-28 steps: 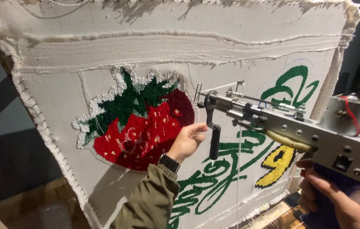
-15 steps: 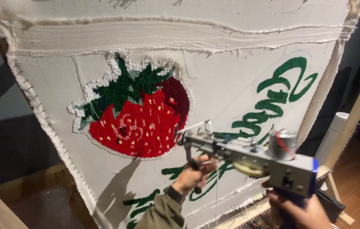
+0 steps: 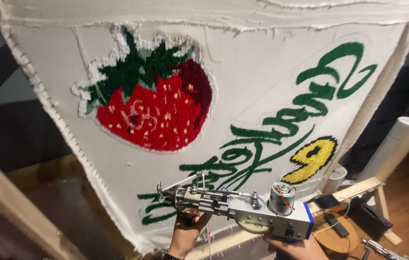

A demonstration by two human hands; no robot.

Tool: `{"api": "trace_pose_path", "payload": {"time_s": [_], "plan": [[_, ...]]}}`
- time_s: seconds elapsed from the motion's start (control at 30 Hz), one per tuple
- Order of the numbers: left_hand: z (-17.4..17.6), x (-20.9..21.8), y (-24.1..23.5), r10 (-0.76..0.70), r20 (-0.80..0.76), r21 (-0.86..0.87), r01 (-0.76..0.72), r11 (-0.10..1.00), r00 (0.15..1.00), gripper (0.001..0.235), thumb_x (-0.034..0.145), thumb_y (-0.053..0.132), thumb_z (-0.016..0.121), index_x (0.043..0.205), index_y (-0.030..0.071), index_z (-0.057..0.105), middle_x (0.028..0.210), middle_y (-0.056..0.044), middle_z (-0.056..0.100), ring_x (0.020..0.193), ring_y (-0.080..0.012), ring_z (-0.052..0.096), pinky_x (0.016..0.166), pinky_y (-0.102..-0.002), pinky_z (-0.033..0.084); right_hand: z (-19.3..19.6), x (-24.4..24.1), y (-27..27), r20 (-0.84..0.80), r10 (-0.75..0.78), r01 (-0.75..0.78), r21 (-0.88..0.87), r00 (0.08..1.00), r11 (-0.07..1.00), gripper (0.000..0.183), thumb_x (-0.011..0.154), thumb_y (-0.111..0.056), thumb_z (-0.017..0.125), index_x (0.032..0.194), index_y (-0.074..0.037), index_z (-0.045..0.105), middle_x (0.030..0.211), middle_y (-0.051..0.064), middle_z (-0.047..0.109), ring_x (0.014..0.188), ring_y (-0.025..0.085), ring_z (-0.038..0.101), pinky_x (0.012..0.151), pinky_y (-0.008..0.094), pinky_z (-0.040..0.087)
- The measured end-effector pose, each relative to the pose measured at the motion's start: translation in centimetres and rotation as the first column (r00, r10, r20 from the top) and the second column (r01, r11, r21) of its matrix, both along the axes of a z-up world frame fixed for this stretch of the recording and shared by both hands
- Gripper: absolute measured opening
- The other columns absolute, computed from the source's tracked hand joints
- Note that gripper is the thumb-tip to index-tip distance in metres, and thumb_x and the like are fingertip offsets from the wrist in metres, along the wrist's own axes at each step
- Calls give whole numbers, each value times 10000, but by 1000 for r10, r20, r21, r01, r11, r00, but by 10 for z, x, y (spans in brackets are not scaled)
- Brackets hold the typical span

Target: Using a tufting gun to create a strawberry design on a rug canvas stretched over a wooden frame.

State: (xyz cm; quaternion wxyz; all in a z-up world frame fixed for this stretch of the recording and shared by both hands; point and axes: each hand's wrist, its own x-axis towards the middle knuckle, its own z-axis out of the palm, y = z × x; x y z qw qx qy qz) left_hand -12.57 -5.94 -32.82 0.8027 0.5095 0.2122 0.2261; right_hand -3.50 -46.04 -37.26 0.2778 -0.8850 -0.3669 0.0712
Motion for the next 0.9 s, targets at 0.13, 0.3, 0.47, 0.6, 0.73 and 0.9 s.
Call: {"api": "trace_pose_path", "payload": {"time_s": [0.13,0.3,0.47,0.6,0.73,0.9], "plan": [[-22,-43,-6,-78,-164,175,107,979,983,309,842,130,852,1061,68,643,861,-84,633,793,-201,608,742,-339,577,103,-6,64,-298,16,39,178,954,983,387,853,-380,804,1181,-211,688,1228,134,480,1175,325,468,1072,479,409],[-93,-46,-3,180,50,-8,-180,984,982,432,712,-171,943,998,0,668,718,-127,666,701,-199,647,723,-317,592,139,-37,89,-735,-114,456,283,668,844,138,789,32,922,898,107,881,782,257,830,793,351,810,882,432,639],[-96,-64,6,177,8,217,-174,961,984,426,755,119,947,1076,26,683,731,-86,745,751,-180,745,731,-309,612,162,-44,97,-886,-115,594,201,450,779,417,805,136,848,1197,180,712,796,443,753,693,495,707,652,541,604],[-86,-69,0,253,-93,335,-209,919,963,315,819,171,894,1049,94,692,890,-92,792,848,-233,760,834,-342,611,117,-29,80,-872,14,513,300,488,804,381,818,85,809,1158,162,653,706,445,733,630,508,691,626,562,569],[-53,-76,-13,212,-47,314,-187,931,976,265,861,128,836,1092,103,709,1020,-98,817,1016,-247,763,1019,-390,587,111,-29,78,-856,4,523,319,517,790,240,884,47,768,1024,240,745,715,406,706,631,491,659,629,551,544],[-41,-81,-14,194,-147,350,-132,928,970,264,860,152,833,1111,111,763,1095,-75,830,1121,-215,751,1114,-366,547,135,-37,91,-849,-202,616,171,488,769,315,889,18,798,1164,148,714,918,377,736,803,476,672,741,534,531]]}}
